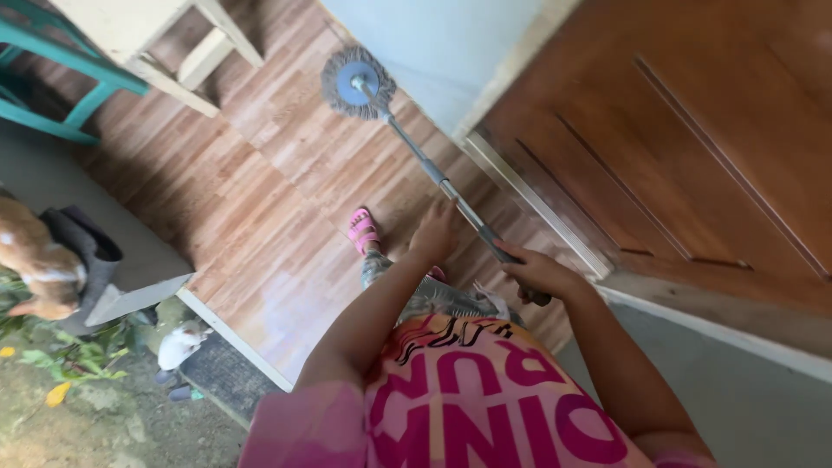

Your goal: The recorder mops the tiled floor of an entryway area, moving small furniture and stools to reach all spots.

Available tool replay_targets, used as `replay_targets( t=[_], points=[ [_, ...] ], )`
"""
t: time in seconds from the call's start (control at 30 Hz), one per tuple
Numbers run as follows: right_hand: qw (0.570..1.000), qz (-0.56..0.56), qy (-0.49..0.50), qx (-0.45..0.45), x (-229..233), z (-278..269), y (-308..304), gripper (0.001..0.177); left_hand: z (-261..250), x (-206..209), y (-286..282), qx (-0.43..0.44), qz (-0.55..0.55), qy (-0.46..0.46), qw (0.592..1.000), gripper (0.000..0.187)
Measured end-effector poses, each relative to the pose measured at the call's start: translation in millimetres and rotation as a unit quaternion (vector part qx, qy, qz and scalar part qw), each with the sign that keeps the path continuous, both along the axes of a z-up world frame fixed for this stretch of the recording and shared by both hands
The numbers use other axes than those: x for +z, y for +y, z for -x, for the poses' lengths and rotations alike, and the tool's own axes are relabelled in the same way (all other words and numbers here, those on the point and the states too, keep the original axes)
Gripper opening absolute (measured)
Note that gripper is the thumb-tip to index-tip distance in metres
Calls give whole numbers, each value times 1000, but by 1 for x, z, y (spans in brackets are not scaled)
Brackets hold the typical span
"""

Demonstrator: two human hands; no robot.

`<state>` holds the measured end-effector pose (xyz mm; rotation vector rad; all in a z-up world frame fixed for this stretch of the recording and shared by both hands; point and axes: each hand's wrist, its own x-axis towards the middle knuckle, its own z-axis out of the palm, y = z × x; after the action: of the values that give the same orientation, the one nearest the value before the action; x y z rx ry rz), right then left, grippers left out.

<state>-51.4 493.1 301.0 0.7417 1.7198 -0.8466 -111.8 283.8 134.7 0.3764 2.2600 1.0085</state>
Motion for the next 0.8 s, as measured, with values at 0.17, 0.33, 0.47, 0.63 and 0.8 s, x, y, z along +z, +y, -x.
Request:
replay_targets(
  t=[0.17, 0.33, 0.47, 0.63, 0.8],
  points=[
    [946, 83, 306, -65, 58, -67, 34, 41, -2, 10, 81, -12, -53, 140, 989, 73],
    [916, -50, 392, -64, 130, -73, -8, 30, 4, 31, 91, -23, -55, 202, 978, 43],
    [932, -59, 357, -27, 143, -83, -36, 20, 4, 34, 58, -130, -60, 204, 969, 22],
    [852, 32, 520, 59, 117, -89, -29, 17, 15, 42, 45, -176, -22, 229, 957, 17],
    [815, 4, 575, 70, 82, -87, -19, 19, 20, 52, 36, -181, 74, 147, 970, 22]
  ],
)
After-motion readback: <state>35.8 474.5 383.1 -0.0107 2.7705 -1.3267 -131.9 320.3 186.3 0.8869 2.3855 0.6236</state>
